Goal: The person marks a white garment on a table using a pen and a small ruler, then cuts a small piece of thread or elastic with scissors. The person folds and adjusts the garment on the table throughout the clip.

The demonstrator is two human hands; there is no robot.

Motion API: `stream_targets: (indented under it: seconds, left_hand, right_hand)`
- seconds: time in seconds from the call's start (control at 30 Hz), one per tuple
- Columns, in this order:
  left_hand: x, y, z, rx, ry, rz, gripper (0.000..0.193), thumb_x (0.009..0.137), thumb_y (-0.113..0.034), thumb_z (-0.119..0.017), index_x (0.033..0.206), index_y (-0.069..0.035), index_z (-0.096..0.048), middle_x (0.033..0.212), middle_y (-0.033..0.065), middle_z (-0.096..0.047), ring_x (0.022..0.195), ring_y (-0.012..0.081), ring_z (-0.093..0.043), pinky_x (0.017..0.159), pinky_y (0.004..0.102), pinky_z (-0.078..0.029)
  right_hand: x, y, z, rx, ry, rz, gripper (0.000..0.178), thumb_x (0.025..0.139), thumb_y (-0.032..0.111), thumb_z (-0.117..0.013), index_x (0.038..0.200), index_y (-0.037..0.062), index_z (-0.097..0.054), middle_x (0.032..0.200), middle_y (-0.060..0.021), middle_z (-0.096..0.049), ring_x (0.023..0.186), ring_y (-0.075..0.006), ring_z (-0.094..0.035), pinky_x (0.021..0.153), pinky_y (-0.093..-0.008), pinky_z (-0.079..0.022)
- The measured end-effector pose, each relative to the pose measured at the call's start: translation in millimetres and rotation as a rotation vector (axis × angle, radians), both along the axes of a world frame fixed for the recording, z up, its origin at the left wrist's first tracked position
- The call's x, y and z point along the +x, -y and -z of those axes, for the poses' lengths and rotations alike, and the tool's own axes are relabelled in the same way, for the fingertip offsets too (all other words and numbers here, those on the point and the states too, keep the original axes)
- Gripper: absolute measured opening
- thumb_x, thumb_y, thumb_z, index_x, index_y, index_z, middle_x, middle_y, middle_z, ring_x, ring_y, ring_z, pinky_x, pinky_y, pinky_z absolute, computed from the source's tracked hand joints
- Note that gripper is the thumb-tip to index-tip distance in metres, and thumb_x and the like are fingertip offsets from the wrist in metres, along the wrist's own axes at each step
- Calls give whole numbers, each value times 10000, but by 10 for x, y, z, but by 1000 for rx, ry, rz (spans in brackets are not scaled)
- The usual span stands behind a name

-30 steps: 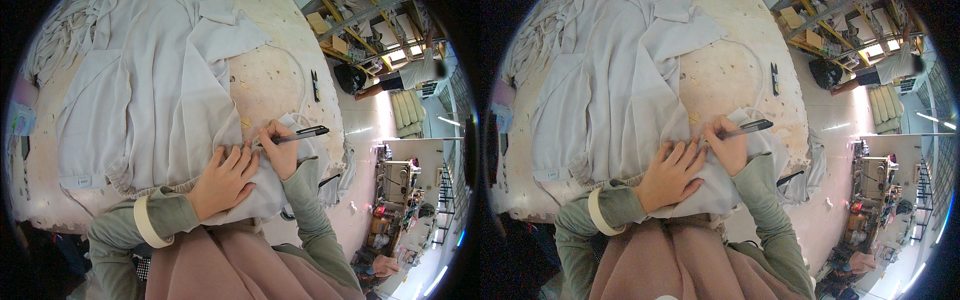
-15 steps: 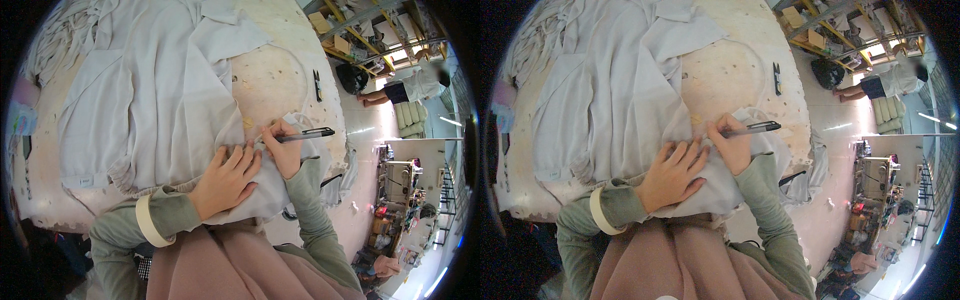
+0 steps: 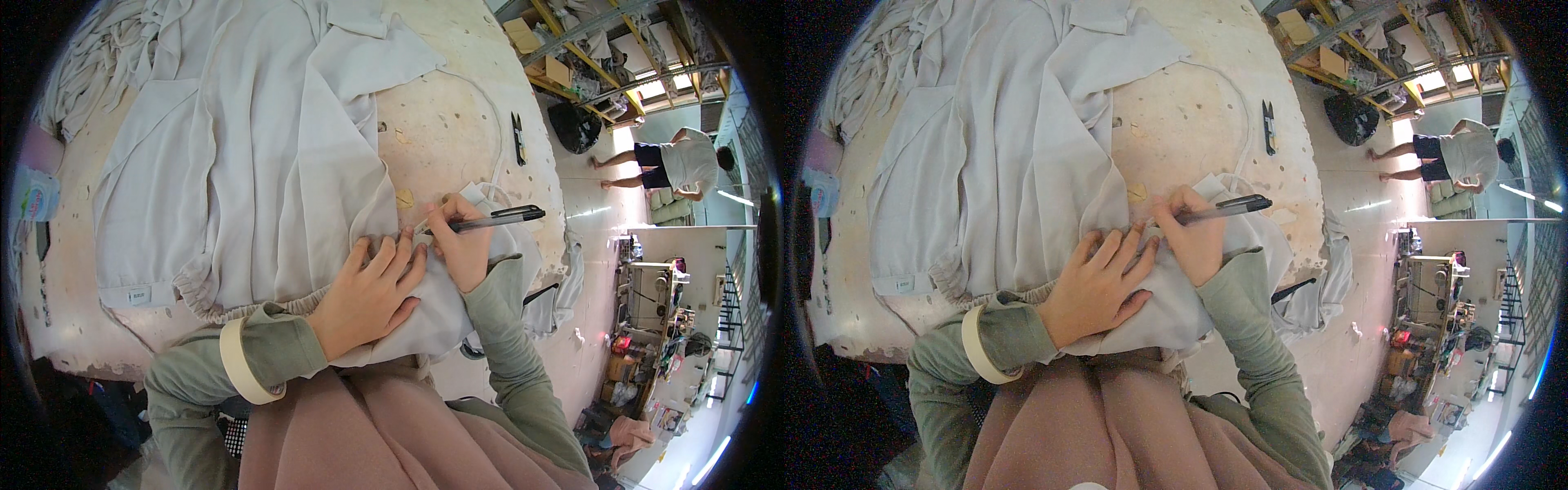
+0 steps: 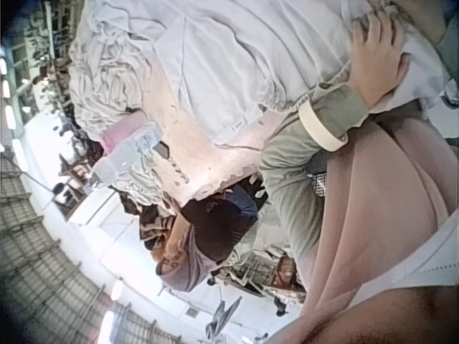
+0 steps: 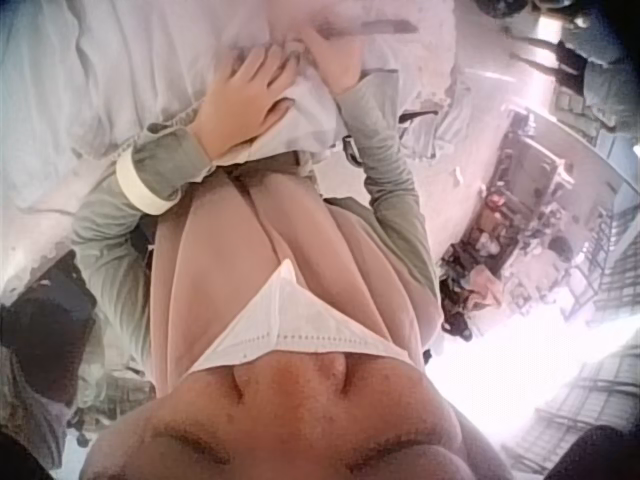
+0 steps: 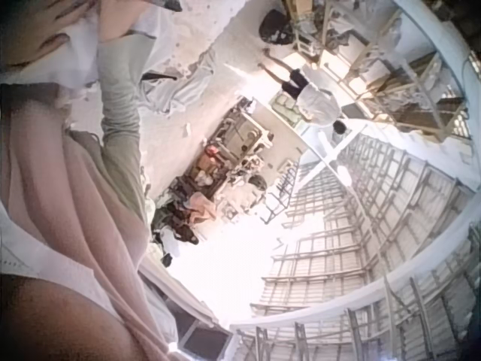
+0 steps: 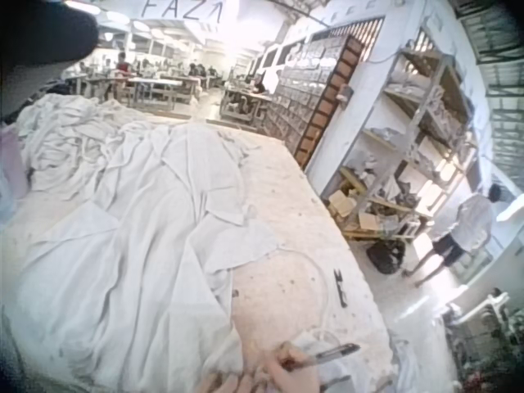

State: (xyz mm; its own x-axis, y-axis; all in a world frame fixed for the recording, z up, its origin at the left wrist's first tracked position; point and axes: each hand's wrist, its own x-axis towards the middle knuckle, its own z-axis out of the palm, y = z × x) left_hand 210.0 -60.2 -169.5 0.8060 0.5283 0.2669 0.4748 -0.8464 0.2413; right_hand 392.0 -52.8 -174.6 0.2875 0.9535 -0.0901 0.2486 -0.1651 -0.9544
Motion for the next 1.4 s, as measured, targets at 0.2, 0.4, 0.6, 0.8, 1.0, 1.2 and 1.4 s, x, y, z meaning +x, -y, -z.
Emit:
stream_targets:
  seconds: [0.2, 0.4, 0.6, 0.8, 1.0, 1.2, 1.4]
  left_hand:
    - [-1, 3, 9, 4, -10, -5, 613, 812, -395, -594, 1298, -42, -467, 1332, 194, -464, 1111, 303, -456, 938, 462, -378]
    - [0, 6, 17, 1, -10, -6, 615, 809, -391, -599, 1297, -41, -468, 1337, 191, -463, 1108, 301, -456, 935, 456, -381]
    - [-1, 5, 20, -4, -2, -4, 617, 809, -390, -599, 1297, -36, -467, 1336, 190, -464, 1114, 300, -454, 938, 456, -382]
    - [0, 3, 27, -6, -1, 0, 631, 809, -397, -595, 1307, -33, -464, 1339, 192, -463, 1118, 300, -453, 943, 459, -378]
    - [-1, 12, 28, 6, -14, -4, 662, 810, -414, -587, 1330, -28, -450, 1338, 193, -465, 1110, 301, -459, 951, 467, -373]
    - [-3, 12, 19, -8, 0, -8, 671, 813, -417, -583, 1348, -35, -444, 1338, 191, -460, 1102, 299, -459, 950, 477, -370]
    - [-2, 16, 27, -22, -1, -4, 687, 810, -410, -591, 1367, -42, -431, 1334, 187, -458, 1099, 294, -454, 948, 472, -371]
  right_hand:
    - [7, 12, 13, 41, 26, -64, 240, 867, 82, -653, 697, 39, -489, 612, 25, -493, 571, -35, -426, 496, -221, -342]
    - [13, 18, 3, 49, 33, 5, 255, 861, 92, -651, 685, 30, -476, 584, 18, -482, 562, -46, -413, 495, -235, -340]
    - [27, 12, 27, 60, 90, 2, 276, 865, 88, -640, 667, 24, -458, 571, 15, -461, 562, -52, -384, 497, -251, -328]
    - [21, 9, 19, 57, 61, 7, 287, 874, 92, -634, 663, 21, -454, 572, 15, -456, 564, -53, -386, 504, -247, -330]
    - [1, 17, -40, 53, 33, 27, 259, 883, 104, -634, 693, 26, -475, 584, 19, -474, 540, -46, -398, 484, -243, -324]
    - [8, 13, -99, 56, -113, 84, 238, 892, 115, -637, 712, 49, -496, 597, 21, -497, 464, -39, -415, 422, -219, -298]
    - [23, 30, 4, 6, 52, -20, 270, 844, 121, -698, 670, 42, -506, 571, 14, -493, 482, -48, -427, 445, -232, -339]
